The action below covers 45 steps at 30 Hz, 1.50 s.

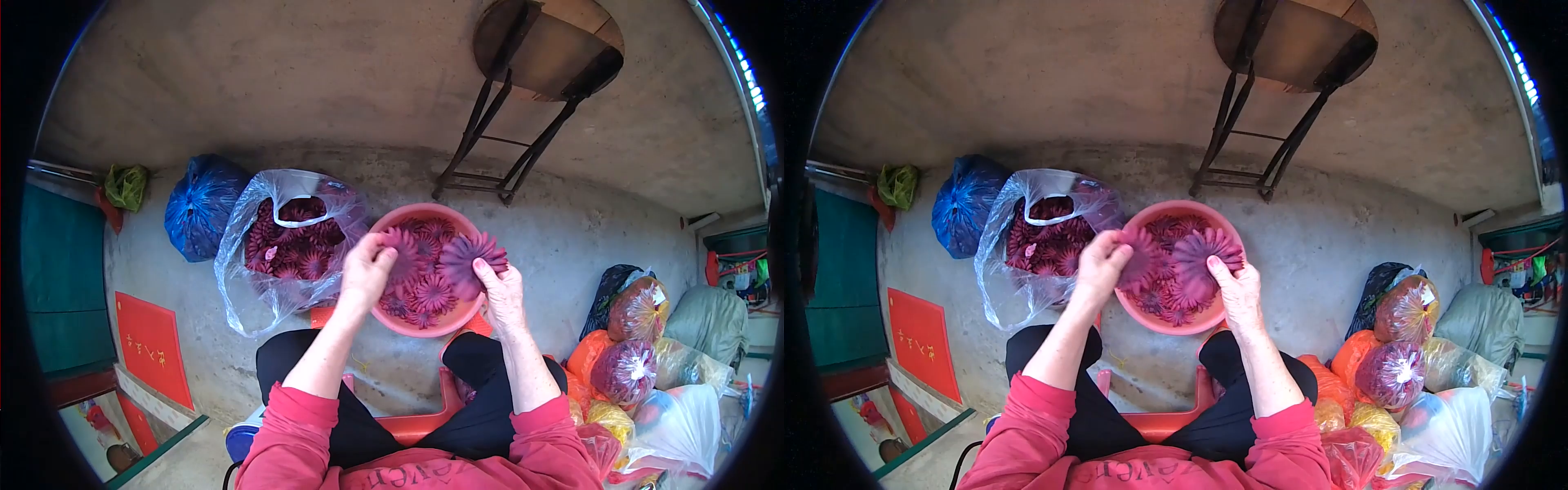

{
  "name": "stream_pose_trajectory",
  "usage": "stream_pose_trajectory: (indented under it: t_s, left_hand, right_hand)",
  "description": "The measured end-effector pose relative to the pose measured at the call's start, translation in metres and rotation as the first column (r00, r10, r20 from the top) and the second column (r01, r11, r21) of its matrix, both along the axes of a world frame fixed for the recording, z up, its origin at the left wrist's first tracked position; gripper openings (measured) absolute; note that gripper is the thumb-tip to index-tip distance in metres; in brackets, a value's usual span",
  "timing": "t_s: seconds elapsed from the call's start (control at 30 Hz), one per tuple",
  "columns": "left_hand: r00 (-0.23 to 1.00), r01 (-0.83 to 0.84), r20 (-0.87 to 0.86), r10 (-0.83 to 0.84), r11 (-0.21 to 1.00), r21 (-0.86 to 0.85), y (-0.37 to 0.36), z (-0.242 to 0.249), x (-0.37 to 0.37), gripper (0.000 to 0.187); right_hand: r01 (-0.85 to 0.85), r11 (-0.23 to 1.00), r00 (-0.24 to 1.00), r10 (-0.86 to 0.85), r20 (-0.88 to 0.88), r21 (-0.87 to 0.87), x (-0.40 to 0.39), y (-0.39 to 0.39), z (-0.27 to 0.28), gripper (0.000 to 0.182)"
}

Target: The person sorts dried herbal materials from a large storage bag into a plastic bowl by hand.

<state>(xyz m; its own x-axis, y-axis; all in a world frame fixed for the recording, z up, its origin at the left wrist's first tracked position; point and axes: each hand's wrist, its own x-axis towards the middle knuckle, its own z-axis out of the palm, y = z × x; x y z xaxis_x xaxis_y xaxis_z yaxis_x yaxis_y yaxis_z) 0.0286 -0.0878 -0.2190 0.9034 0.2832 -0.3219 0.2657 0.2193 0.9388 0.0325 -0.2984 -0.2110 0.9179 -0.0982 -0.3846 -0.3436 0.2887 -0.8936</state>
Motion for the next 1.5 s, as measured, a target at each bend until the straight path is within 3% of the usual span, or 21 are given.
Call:
stream_pose_trajectory:
  t_s: [0.1, 0.3, 0.43, 0.57, 0.8, 0.93, 1.1, 1.17, 1.27, 1.33, 1.37, 1.4, 1.43, 1.47, 1.5]
  left_hand:
    - [0.975, 0.221, -0.042, -0.218, 0.931, 0.292, -0.016, 0.014, -0.001, 0.018]
    - [0.882, 0.467, -0.073, -0.465, 0.884, 0.003, -0.032, 0.027, -0.006, 0.023]
    - [0.929, 0.363, 0.092, -0.360, 0.931, -0.027, -0.037, 0.003, -0.011, 0.022]
    - [0.961, 0.268, 0.117, -0.251, 0.949, -0.168, -0.032, 0.015, -0.008, 0.021]
    - [0.963, 0.255, -0.005, -0.269, 0.919, -0.301, -0.035, 0.015, -0.015, 0.017]
    - [0.993, -0.116, -0.046, 0.112, 0.782, -0.612, -0.033, 0.009, -0.004, 0.018]
    - [0.972, -0.234, -0.119, 0.202, 0.794, -0.561, -0.021, 0.011, 0.001, 0.020]
    - [0.958, -0.264, -0.071, 0.277, 0.761, -0.592, 0.001, 0.001, 0.003, 0.022]
    - [0.933, -0.248, 0.045, 0.358, 0.726, -0.642, 0.039, 0.009, 0.008, 0.020]
    - [0.999, -0.038, 0.008, 0.053, 0.817, -0.575, 0.029, 0.040, 0.006, 0.017]
    - [0.999, -0.039, 0.007, 0.052, 0.818, -0.574, 0.013, 0.035, 0.005, 0.017]
    - [0.989, 0.148, 0.030, -0.145, 0.969, -0.198, -0.009, 0.024, 0.002, 0.021]
    - [0.943, 0.329, -0.030, -0.330, 0.922, 0.206, -0.020, 0.017, -0.001, 0.025]
    - [0.945, 0.325, -0.032, -0.326, 0.923, 0.207, -0.020, 0.015, -0.005, 0.025]
    - [0.941, 0.340, -0.043, -0.337, 0.937, 0.082, -0.022, 0.014, -0.007, 0.027]
  right_hand:
    - [-0.080, 0.983, 0.992, 0.095, 0.085, -0.168, -0.004, 0.005, -0.005, 0.018]
    - [-0.213, 0.891, 0.960, 0.266, 0.082, -0.400, -0.010, 0.020, 0.014, 0.019]
    - [-0.284, 0.877, 0.957, 0.283, -0.061, -0.387, -0.016, 0.023, 0.021, 0.017]
    - [-0.270, 0.928, 0.953, 0.296, 0.067, -0.258, -0.016, 0.027, 0.013, 0.014]
    - [-0.153, 0.963, 0.985, 0.167, 0.046, -0.220, -0.016, 0.036, 0.028, 0.009]
    - [-0.157, 0.954, 0.968, 0.199, 0.150, -0.254, -0.021, 0.032, 0.019, 0.013]
    - [-0.223, 0.920, 0.949, 0.280, 0.143, -0.322, -0.023, 0.035, 0.013, 0.016]
    - [-0.007, 0.966, 0.996, 0.030, 0.086, -0.260, -0.020, 0.032, 0.020, 0.016]
    - [0.100, 0.983, 0.971, -0.063, 0.231, -0.152, -0.005, 0.006, 0.007, 0.015]
    - [0.036, 0.983, 0.975, 0.005, 0.221, -0.180, -0.004, 0.011, 0.010, 0.015]
    - [-0.028, 0.979, 0.977, 0.070, 0.204, -0.204, -0.005, 0.017, 0.012, 0.015]
    - [-0.095, 0.970, 0.974, 0.137, 0.180, -0.225, -0.007, 0.023, 0.013, 0.015]
    - [-0.163, 0.956, 0.966, 0.205, 0.155, -0.243, -0.010, 0.026, 0.014, 0.016]
    - [-0.168, 0.956, 0.966, 0.209, 0.154, -0.241, -0.011, 0.026, 0.012, 0.016]
    - [-0.216, 0.953, 0.961, 0.246, 0.124, -0.212, -0.012, 0.025, 0.008, 0.017]
